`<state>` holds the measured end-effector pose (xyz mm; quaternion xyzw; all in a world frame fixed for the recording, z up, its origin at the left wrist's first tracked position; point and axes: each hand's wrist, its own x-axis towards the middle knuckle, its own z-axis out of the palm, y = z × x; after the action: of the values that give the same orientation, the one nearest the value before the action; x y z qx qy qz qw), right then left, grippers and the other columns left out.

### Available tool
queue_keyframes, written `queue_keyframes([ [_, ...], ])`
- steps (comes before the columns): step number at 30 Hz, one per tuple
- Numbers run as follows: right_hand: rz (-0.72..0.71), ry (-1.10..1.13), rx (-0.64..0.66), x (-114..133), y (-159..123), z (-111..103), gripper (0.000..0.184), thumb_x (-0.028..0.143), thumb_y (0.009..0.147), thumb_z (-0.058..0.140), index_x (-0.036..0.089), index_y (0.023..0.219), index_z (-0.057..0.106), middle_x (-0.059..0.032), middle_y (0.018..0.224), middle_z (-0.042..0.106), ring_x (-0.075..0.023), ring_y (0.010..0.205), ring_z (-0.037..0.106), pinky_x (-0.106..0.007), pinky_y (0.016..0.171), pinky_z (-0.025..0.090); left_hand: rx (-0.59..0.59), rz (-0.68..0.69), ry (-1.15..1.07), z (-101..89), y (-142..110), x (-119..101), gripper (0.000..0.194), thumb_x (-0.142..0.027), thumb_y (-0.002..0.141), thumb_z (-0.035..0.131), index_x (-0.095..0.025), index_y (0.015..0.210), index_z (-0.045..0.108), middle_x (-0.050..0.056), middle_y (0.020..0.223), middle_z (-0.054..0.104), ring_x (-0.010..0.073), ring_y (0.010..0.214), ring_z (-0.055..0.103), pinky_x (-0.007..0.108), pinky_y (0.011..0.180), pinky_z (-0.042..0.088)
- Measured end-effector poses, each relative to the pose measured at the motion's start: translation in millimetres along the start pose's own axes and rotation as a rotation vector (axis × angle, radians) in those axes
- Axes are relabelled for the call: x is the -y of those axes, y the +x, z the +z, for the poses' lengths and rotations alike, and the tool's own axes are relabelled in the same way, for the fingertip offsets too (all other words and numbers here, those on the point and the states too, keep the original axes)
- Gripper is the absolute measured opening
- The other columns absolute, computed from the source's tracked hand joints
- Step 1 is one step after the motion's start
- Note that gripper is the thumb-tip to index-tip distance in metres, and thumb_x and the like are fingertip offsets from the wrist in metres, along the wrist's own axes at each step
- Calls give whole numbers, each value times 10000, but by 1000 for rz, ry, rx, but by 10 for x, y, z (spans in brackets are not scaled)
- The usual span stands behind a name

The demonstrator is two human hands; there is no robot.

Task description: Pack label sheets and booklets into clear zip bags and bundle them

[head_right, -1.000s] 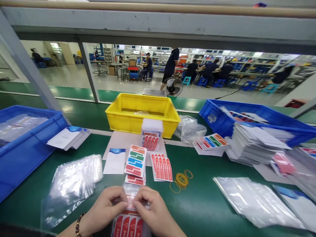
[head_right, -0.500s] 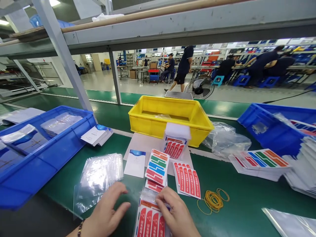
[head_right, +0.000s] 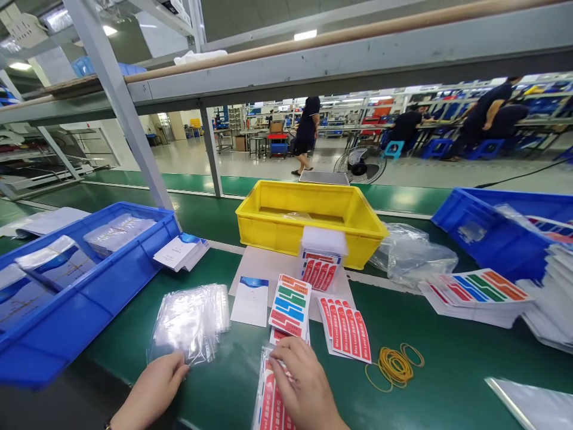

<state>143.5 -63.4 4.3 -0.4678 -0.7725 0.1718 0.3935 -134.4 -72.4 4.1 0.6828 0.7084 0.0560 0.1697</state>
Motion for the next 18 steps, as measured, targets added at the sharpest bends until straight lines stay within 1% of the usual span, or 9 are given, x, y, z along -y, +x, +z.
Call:
queue_keyframes([
  [2, 85, 87, 102, 89, 28, 92, 189, 262, 868, 442, 205, 799, 609, -67, 840, 638, -188, 787, 613, -273, 679, 503, 47, 57, -87, 13, -38, -93, 236, -256, 807, 323, -220, 575, 352, 15, 599, 562, 178, 579, 519, 262, 539, 311],
  [3, 148, 115, 154, 130, 43, 143, 182, 288, 861, 460, 200, 854, 619, -70, 877, 646, -187, 794, 618, -273, 692, 504, 70, 95, -143, 25, -61, -147, 246, -275, 817, 315, -218, 581, 351, 14, 605, 555, 170, 582, 507, 259, 544, 318],
  [5, 278, 143, 248, 193, 69, 253, 280, 330, 837, 503, 179, 1057, 590, -80, 940, 660, -183, 761, 633, -276, 691, 507, 114, 179, -239, 59, -108, -259, 261, -312, 827, 313, -214, 590, 356, 11, 606, 537, 156, 576, 474, 255, 547, 319],
  [7, 338, 129, 306, 218, 80, 361, 399, 318, 845, 486, 148, 1206, 508, -75, 881, 684, -178, 694, 643, -274, 654, 508, 149, 241, -282, 99, -139, -363, 264, -328, 822, 333, -208, 589, 370, 6, 600, 519, 145, 561, 436, 256, 540, 307],
  [9, 233, 53, 299, 208, 65, 456, 372, 244, 870, 404, 127, 1209, 506, -79, 824, 693, -189, 698, 652, -276, 641, 504, 172, 265, -342, 130, -145, -447, 257, -334, 805, 378, -198, 589, 406, 2, 594, 505, 140, 559, 419, 256, 541, 306],
  [11, 4, -84, 221, 180, 24, 535, 377, 153, 854, 336, 101, 1178, 521, -105, 791, 689, -209, 688, 654, -284, 593, 500, 176, 276, -503, 146, -123, -513, 244, -357, 797, 417, -187, 634, 480, 3, 623, 513, 140, 590, 441, 250, 568, 338],
  [14, -306, -246, 102, 160, -57, 613, 444, 79, 806, 315, 56, 1232, 438, -109, 698, 666, -211, 529, 614, -282, 436, 449, 195, 217, -850, 153, -59, -597, 320, -439, 811, 405, -170, 705, 541, -3, 611, 513, 119, 542, 445, 230, 526, 355],
  [16, -390, -266, 54, 187, -92, 626, 490, 53, 794, 316, 45, 1282, 350, -86, 647, 651, -204, 481, 587, -274, 396, 422, 220, 113, -993, 157, -13, -653, 371, -466, 806, 401, -160, 638, 527, -21, 531, 478, 99, 457, 394, 218, 453, 309],
  [18, -388, -224, 21, 245, -94, 598, 491, 53, 795, 329, 57, 1286, 324, -82, 671, 658, -196, 511, 596, -269, 427, 440, 231, 34, -1059, 163, 22, -704, 379, -469, 783, 437, -162, 568, 493, -33, 486, 449, 90, 430, 365, 213, 431, 279],
])
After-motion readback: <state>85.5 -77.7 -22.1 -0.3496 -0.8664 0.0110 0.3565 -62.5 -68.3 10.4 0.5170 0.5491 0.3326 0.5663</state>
